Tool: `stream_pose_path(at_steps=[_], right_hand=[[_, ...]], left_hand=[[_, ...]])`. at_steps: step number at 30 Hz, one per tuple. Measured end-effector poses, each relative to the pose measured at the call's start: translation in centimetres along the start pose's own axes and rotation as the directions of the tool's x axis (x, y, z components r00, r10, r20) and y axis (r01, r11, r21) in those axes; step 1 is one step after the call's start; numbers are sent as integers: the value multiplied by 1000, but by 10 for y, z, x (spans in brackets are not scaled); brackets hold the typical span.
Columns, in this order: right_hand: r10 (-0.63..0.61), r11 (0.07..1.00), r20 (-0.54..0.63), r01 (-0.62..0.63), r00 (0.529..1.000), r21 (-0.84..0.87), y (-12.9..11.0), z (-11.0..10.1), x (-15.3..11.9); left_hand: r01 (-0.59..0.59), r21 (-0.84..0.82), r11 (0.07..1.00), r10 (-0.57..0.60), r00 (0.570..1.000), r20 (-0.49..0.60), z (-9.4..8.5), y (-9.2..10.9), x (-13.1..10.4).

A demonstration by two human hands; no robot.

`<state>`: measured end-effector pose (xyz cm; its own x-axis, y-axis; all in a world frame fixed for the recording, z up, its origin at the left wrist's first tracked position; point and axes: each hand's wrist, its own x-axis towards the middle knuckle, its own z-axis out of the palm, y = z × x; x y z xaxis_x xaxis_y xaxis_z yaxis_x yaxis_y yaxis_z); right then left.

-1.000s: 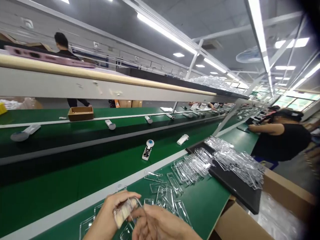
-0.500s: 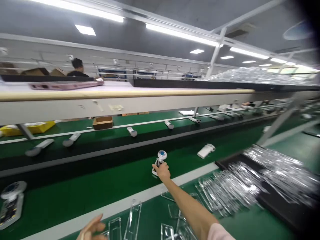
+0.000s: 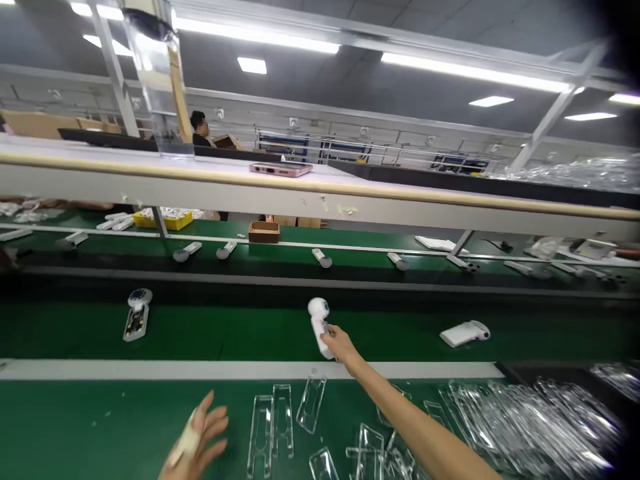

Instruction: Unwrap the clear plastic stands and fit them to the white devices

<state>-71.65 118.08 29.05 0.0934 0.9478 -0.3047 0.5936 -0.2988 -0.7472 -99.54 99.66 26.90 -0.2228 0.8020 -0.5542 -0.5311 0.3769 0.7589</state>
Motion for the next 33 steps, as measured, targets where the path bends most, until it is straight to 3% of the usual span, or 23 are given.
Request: stream_pose_path(at_steps=[3,6,8,9,14,19,22,27,33], right_hand=[[-219,975,165,209,962,71,-19,33,-78],[-483,875,295,465,824,134,-34,58,-154],[-534,838,338,537,775,94,-40,65,-188],[-527,839,343,541,777,63,-41,66,-199],[-409,899,198,431,891,-81,-46,63,-207],[-462,857,262,503,847,-114,-65,67,-212],[-467,852,208,500,860,-156,-73,74,-217],[-533,829,102,542,840,-137,-57,91,-217],[-408,899,254,434,877,-54,-44,89,-210]], left_hand=[[2,-157,988,19,991,132,28,20,-2],[35,-273,961,53,949,310,48,40,-12],[11,-326,945,103,938,331,53,47,-21],[-11,-351,936,131,939,318,53,49,-25],[-103,-406,908,230,933,277,46,51,-37],[-76,-396,915,251,875,413,47,50,-40],[-80,-373,925,260,847,464,49,49,-42],[-135,-389,911,301,864,404,52,51,-44],[-183,-326,927,305,875,376,58,50,-43]])
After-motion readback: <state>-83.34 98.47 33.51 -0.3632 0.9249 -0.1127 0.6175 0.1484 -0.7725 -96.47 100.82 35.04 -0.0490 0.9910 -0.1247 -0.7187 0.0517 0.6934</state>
